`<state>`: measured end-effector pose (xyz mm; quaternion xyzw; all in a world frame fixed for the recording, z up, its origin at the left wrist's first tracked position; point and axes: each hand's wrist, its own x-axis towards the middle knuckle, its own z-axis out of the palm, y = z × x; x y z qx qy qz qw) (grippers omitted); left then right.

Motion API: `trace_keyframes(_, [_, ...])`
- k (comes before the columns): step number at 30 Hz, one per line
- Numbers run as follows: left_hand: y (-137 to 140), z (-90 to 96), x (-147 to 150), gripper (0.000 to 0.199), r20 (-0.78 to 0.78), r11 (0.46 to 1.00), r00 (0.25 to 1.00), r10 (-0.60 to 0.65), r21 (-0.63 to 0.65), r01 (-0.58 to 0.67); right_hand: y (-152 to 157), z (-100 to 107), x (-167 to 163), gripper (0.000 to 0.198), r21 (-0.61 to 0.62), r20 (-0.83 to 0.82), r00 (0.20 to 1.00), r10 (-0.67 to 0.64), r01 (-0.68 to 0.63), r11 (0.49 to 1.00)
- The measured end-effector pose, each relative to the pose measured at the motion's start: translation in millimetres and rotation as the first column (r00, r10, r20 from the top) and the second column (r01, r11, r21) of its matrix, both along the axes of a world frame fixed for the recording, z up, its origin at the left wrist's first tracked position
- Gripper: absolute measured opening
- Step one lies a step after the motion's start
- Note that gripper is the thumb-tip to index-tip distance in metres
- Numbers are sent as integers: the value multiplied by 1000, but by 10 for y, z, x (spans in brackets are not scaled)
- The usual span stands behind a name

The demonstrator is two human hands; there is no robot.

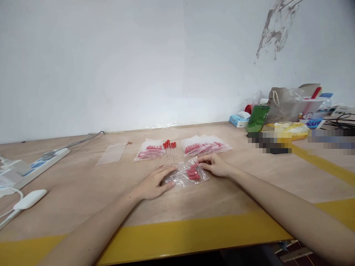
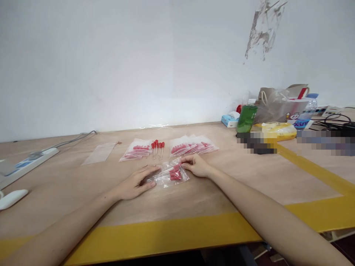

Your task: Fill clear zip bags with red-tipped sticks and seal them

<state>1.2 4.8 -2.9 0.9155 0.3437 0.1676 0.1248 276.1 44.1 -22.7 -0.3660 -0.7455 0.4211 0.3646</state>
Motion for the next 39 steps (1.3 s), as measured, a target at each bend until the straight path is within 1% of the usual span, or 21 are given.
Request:
trace_keyframes(2, [1, 0, 2, 47, 1, 1000, 1000, 1, 1, -1, 3, -25, -52, 31, 2, -31, 999, -38, 38, 999])
trace_keyframes(5, [3, 6, 6, 47, 4, 1000, 1000, -5, 1, 5, 33, -74, -98, 29, -24, -65, 981, -182, 180, 983])
trace_keyframes(8, [7, 1, 2, 47, 7, 1000, 1000, -7, 1, 7, 84, -140, -125, 27, -31, -22, 943, -331, 330, 943])
trace_keyframes(11, [18, -24, -7, 47, 15, 1000, 1000, -2, 7, 2, 123, -200, -146, 26, 24, 26, 914, -404, 403, 915])
trace_keyframes(12, [22, -34, -9, 48, 19, 1000, 1000, -1, 10, 1, 127, -211, -151, 25, 39, 31, 916, -400, 399, 916])
trace_keyframes(14, [28, -49, -13, 48, 22, 1000, 1000, -2, 15, 2, 121, -210, -149, 24, 54, 34, 944, -327, 325, 944])
trace_keyframes(16, [31, -54, -15, 48, 19, 1000, 1000, -2, 18, 2, 100, -175, -127, 23, 69, 46, 981, -190, 186, 980])
trace_keyframes(18, [31, -53, -18, 47, 15, 1000, 1000, -5, 17, 5, 72, -115, -85, 22, 83, 89, 993, -71, 64, 995])
trace_keyframes(19, [32, -52, -19, 47, 9, 1000, 1000, -9, 14, 9, 59, -81, -59, 22, 88, 122, 992, -36, 25, 996])
trace_keyframes(23, [41, -54, -26, 42, -21, 1000, 1000, -9, 11, 9, 25, 43, 60, 20, 82, 262, 965, 15, -38, 996])
trace_keyframes(27, [40, -47, -19, 39, -4, 1000, 1000, -18, 0, 18, 38, 121, 174, 21, 35, 352, 934, 63, -80, 996])
trace_keyframes(29, [28, -33, -10, 34, 33, 1000, 999, -25, -15, 25, 63, 163, 201, 22, 43, 386, 922, 13, -32, 999])
trace_keyframes(31, [13, -15, -1, 28, 67, 999, 997, -22, -37, 24, 102, 226, 173, 21, 121, 381, 915, -135, 95, 988])
trace_keyframes(33, [0, 3, 5, 24, 86, 998, 996, -18, -54, 23, 158, 314, 69, 20, 217, 342, 886, -314, 251, 943])
trace_keyframes(35, [-7, 16, 8, 24, 90, 998, 996, -23, -59, 28, 243, 414, -112, 19, 265, 334, 843, -421, 345, 901])
trace_keyframes(36, [-8, 20, 8, 25, 87, 998, 996, -25, -58, 30, 299, 459, -226, 18, 271, 352, 825, -443, 363, 892])
trace_keyframes(39, [0, 19, -4, 33, 24, 998, 999, -31, -45, 32, 513, 527, -611, 17, 256, 466, 761, -451, 372, 892])
